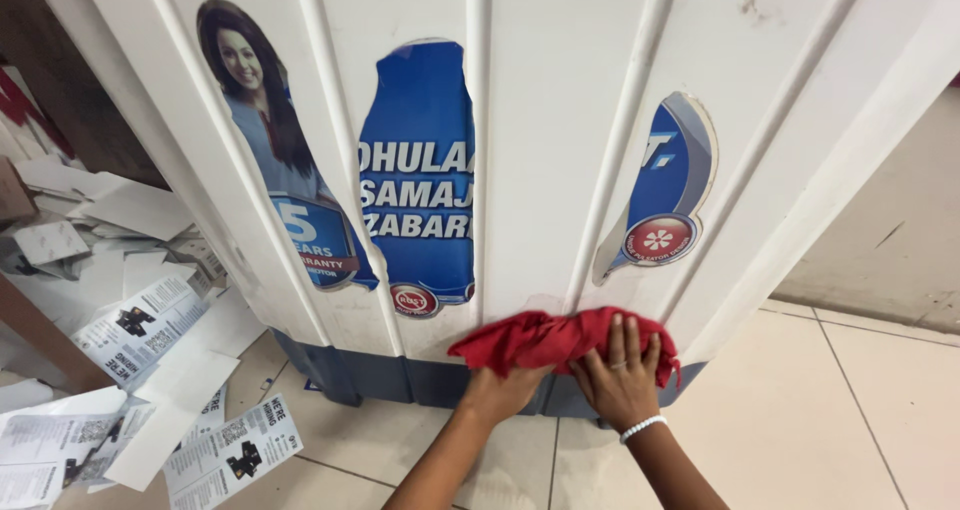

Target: The person wipes the top and side surfaces of a twin-tub washing machine using a red cloth. They clean the control panel area, the inner rim, and the exterior body with repeated wiping motions.

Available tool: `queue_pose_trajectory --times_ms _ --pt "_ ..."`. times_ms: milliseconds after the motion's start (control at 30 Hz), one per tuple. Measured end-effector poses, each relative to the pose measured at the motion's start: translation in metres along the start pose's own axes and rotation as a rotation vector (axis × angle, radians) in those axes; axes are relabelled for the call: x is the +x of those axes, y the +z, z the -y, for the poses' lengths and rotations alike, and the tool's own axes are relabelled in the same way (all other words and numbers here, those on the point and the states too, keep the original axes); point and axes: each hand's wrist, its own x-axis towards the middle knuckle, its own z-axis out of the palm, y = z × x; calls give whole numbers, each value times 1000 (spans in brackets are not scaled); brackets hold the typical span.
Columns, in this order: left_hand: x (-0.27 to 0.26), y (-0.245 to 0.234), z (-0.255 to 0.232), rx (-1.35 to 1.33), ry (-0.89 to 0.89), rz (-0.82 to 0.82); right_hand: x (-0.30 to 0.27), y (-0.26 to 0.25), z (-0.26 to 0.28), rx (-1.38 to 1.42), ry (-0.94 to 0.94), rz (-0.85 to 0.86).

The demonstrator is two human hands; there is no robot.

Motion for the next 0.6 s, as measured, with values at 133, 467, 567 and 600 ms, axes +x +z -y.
queue_pose_trajectory --times_ms 133,467,567,600 --pt "-22 26 11 46 73 29 -13 -4 8 -19 -46 89" --pt "62 -96 21 -190 -69 -60 90 -59 31 -16 165 20" --pt "112 -162 30 -138 18 -242 149 -89 37 33 179 -190" --pt "128 -183 36 -119 45 -286 171 -102 35 21 177 -228"
